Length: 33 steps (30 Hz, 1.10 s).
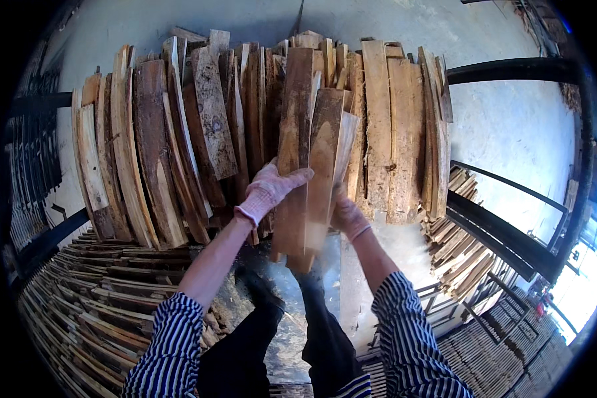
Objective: The person repeatedly picks up wooden planks from a large pile and places them onto a metal cart. The worker wears pink gloves and handles the planks one by one or in small groups, transferring them from the source stack to the cart throughout the clip.
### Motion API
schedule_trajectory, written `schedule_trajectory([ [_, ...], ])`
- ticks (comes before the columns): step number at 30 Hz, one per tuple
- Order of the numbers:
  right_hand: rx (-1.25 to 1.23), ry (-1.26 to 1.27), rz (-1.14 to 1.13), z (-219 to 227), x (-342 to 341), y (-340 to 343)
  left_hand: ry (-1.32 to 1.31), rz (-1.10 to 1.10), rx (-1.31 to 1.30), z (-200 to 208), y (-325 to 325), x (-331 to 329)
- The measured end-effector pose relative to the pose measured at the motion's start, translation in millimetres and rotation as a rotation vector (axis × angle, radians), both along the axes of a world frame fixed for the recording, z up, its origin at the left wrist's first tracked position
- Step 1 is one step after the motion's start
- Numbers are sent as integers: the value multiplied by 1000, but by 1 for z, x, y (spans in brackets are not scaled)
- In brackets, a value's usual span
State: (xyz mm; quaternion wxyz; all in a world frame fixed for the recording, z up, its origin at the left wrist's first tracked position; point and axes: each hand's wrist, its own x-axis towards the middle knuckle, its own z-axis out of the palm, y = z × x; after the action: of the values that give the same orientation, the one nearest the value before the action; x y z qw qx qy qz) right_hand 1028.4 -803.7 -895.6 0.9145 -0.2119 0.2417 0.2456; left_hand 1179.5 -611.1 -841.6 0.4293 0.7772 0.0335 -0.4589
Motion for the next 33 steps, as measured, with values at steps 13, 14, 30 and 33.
schedule_trajectory([
  [13, -16, 419, -60, 226, -124, 143, 670, 546, -385, 186, 133, -154],
  [14, -34, 443, -14, 249, -127, 145, 645, 565, -341, 205, 141, -169],
  [30, -364, -328, 661, 615, -19, 165, -281, 1278, -578, 628, 173, -247],
  [33, -328, -586, 729, 685, 13, 199, -374, 1373, -633, 698, 188, -266],
])
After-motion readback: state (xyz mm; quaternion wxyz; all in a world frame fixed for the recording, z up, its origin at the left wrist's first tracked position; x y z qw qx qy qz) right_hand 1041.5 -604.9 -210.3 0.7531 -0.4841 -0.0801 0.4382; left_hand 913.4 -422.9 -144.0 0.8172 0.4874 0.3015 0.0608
